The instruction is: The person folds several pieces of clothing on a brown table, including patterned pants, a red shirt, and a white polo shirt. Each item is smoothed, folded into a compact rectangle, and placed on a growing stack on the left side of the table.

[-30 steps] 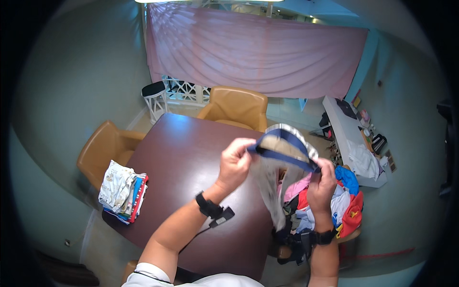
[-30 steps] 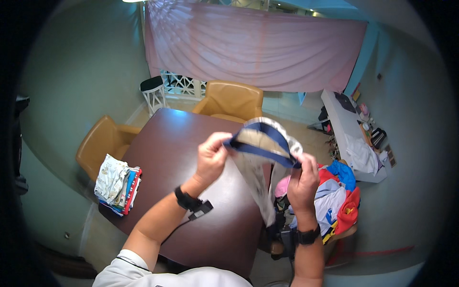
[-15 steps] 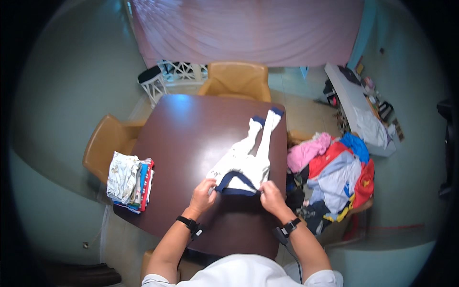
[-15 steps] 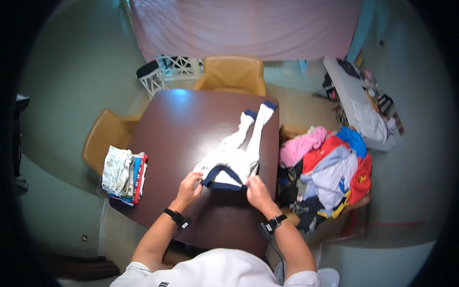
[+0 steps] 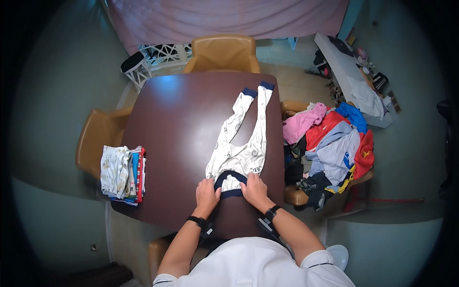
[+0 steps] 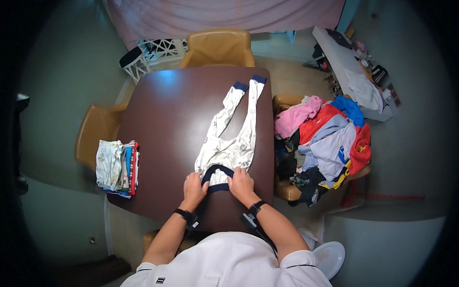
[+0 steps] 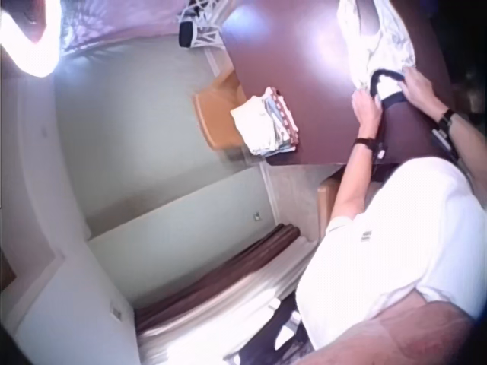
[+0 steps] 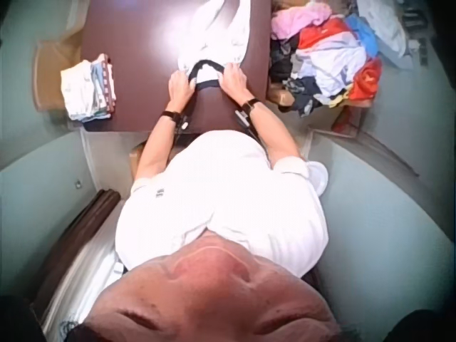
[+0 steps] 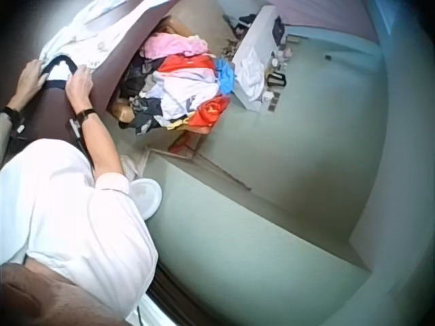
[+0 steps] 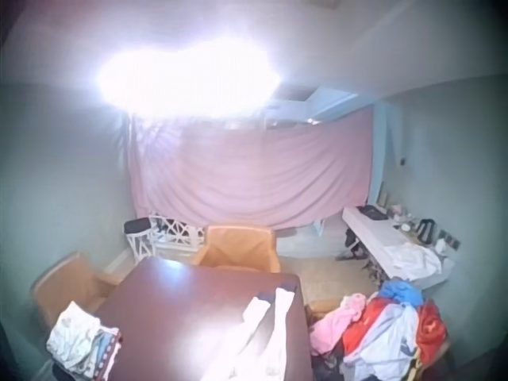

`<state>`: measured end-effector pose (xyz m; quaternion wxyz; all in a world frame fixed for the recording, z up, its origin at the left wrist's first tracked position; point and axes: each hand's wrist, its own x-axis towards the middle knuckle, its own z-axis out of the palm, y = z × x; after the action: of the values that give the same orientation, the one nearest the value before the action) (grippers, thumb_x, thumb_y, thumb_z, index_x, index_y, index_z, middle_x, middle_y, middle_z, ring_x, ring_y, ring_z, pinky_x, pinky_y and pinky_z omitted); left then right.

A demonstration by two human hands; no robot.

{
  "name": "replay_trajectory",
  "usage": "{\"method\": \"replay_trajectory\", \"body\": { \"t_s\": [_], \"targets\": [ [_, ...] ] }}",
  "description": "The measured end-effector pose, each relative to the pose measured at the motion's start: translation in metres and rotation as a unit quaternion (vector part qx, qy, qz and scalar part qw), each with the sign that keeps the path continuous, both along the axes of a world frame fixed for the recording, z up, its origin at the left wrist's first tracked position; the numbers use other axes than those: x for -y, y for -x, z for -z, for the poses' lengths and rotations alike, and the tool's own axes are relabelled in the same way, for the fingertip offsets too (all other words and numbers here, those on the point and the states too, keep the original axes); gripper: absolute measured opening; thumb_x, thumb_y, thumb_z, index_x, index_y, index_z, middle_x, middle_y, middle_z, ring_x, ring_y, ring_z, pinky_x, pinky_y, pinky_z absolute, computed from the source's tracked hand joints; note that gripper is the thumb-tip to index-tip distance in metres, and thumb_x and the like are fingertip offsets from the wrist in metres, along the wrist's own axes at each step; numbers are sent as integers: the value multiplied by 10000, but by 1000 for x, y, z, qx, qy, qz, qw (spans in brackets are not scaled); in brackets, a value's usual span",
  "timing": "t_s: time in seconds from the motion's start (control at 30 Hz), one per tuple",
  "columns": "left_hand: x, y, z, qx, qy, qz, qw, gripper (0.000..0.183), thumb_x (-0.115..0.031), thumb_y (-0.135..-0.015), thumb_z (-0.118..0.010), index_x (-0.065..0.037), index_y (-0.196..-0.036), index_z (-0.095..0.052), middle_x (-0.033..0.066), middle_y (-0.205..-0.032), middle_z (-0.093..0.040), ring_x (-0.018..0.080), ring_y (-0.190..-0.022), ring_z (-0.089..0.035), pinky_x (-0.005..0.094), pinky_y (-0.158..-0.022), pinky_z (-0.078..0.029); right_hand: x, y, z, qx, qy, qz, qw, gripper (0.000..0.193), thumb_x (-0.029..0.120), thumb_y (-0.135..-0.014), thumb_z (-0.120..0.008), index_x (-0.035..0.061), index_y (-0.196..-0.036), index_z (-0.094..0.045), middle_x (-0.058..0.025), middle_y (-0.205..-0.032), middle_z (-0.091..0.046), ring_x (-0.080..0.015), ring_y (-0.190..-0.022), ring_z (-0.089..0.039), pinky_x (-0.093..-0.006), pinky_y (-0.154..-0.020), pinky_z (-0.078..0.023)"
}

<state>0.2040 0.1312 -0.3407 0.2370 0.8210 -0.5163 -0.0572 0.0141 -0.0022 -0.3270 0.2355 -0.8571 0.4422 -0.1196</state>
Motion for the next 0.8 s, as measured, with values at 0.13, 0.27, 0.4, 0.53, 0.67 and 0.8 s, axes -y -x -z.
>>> {"method": "replay_trajectory", "body": {
  "t_s": [0.13,0.27,0.4,0.53,0.67,0.8],
  "targets": [
    [28,-10,22,3,-39,25,999,222,-118,-868,-770,-31,-1052,-683,179,-1093,-698,408,-1022,-686,520,-885,-573,19,-7,36,-29,4,3,1000,222,158,-945,-706,-7,-1072,-627,-245,-1055,-705,-454,-943,-735,-547,-825,-611],
    [21,-8,10,-10,23,38,999,132,-53,-865,-711,-40,-991,-675,165,-1042,-673,403,-950,-693,505,-832,-586,12,14,15,52,2,24,998,176,108,-919,-647,9,-1064,-639,-222,-1040,-701,-459,-948,-715,-557,-822,-586],
    [-8,8,-29,-56,101,97,989,150,9,-823,-718,-56,-950,-672,148,-995,-638,387,-941,-680,497,-816,-575,-11,71,-18,107,-18,-34,994,177,99,-907,-647,28,-1069,-640,-195,-1038,-691,-456,-970,-699,-554,-840,-573],
    [-53,16,-6,-61,8,182,981,177,22,-795,-727,-72,-939,-689,133,-960,-636,377,-924,-678,496,-804,-576,-39,118,-6,42,-147,-94,984,214,86,-906,-657,36,-1113,-637,-200,-1120,-691,-455,-1034,-693,-558,-880,-574],
    [-66,25,1,-52,-63,213,974,203,7,-801,-723,-80,-984,-715,133,-992,-652,384,-958,-678,493,-824,-582,-61,137,20,-50,-240,-206,947,284,152,-876,-765,63,-1126,-664,-196,-1151,-714,-428,-1063,-710,-516,-906,-581],
    [-63,28,-15,-48,-78,213,973,242,-41,-753,-788,-67,-970,-684,142,-1016,-643,386,-996,-665,504,-831,-566,-54,134,29,-80,-303,-229,922,291,213,-825,-851,53,-1017,-701,-188,-1041,-750,-417,-1045,-723,-498,-880,-576]
  ]
}}
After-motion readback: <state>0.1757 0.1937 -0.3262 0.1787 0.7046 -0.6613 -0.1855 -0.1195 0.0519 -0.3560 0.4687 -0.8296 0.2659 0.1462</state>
